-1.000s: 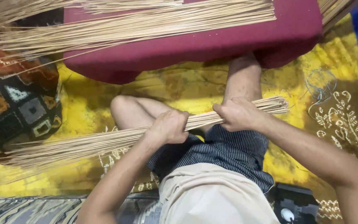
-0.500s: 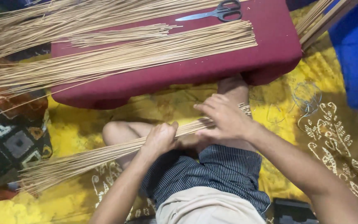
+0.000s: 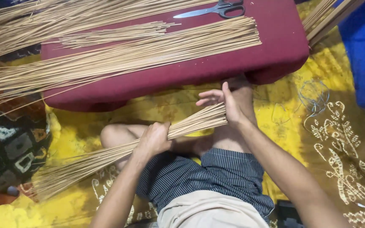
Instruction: The person gathers thin wooden sticks into a bundle by hand, repeatedly adding individual sticks to the group. They then align the ends of the sticks and place the completed bundle onto a yellow cloth.
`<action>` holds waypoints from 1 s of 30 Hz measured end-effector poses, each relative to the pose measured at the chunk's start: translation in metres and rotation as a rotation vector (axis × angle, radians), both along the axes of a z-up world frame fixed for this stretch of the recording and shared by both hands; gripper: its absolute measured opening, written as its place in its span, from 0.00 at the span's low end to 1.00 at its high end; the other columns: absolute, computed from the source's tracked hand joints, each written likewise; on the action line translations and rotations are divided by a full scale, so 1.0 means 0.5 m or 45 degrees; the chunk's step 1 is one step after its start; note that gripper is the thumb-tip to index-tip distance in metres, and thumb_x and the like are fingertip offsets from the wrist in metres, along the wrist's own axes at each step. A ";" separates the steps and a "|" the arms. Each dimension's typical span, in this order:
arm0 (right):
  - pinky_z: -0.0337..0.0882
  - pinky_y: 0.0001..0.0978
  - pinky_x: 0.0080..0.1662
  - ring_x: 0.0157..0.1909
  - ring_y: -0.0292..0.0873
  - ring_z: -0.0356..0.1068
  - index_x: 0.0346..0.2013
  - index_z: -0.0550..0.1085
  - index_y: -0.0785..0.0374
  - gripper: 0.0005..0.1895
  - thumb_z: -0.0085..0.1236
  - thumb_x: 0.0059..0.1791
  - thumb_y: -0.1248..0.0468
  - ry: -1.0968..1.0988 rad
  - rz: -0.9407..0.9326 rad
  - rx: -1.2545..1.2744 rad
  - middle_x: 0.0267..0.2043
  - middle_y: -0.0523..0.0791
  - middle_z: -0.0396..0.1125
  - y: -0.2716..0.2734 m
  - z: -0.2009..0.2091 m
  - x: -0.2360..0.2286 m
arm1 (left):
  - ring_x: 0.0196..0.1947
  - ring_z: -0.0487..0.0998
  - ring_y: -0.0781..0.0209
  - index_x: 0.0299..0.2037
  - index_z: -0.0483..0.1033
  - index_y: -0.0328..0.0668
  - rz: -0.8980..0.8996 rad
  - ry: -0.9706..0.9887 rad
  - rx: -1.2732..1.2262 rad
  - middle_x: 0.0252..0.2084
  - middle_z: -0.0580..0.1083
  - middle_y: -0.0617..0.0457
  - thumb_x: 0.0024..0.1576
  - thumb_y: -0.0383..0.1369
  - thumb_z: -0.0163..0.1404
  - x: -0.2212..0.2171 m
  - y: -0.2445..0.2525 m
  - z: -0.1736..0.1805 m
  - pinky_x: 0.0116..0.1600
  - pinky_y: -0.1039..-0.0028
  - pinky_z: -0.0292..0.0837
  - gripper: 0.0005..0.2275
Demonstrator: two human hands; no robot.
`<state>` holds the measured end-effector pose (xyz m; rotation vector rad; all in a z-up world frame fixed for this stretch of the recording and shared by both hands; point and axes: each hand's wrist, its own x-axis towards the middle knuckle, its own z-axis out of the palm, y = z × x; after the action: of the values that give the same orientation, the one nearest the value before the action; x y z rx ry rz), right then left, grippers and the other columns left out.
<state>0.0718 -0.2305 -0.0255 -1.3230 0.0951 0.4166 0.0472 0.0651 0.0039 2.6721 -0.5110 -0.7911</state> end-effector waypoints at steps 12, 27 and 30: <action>0.76 0.46 0.51 0.54 0.53 0.76 0.58 0.75 0.65 0.32 0.31 0.61 0.44 -0.266 -0.062 -0.302 0.47 0.56 0.76 -0.026 -0.075 0.022 | 0.43 0.82 0.30 0.42 0.73 0.38 -0.072 -0.059 -0.017 0.37 0.79 0.34 0.48 0.34 0.53 0.036 -0.086 -0.069 0.49 0.45 0.78 0.13; 0.67 0.45 0.60 0.56 0.56 0.70 0.59 0.71 0.65 0.22 0.64 0.52 0.62 -0.827 -0.159 -0.919 0.50 0.53 0.67 -0.032 -0.048 -0.035 | 0.45 0.82 0.31 0.43 0.72 0.38 -0.023 -0.069 0.071 0.39 0.80 0.34 0.50 0.36 0.57 0.049 -0.079 -0.087 0.51 0.45 0.78 0.15; 0.70 0.44 0.46 0.42 0.55 0.68 0.36 0.70 0.59 0.17 0.67 0.47 0.53 -1.052 0.077 -1.210 0.40 0.46 0.59 -0.114 -0.034 -0.110 | 0.45 0.82 0.30 0.43 0.73 0.37 -0.033 -0.064 0.066 0.38 0.80 0.33 0.50 0.36 0.58 0.045 -0.071 -0.089 0.50 0.44 0.78 0.15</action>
<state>0.0166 -0.2873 -0.0425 -2.3417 -0.4981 -0.2014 0.0696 0.0295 -0.0407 2.7446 -0.5456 -0.7564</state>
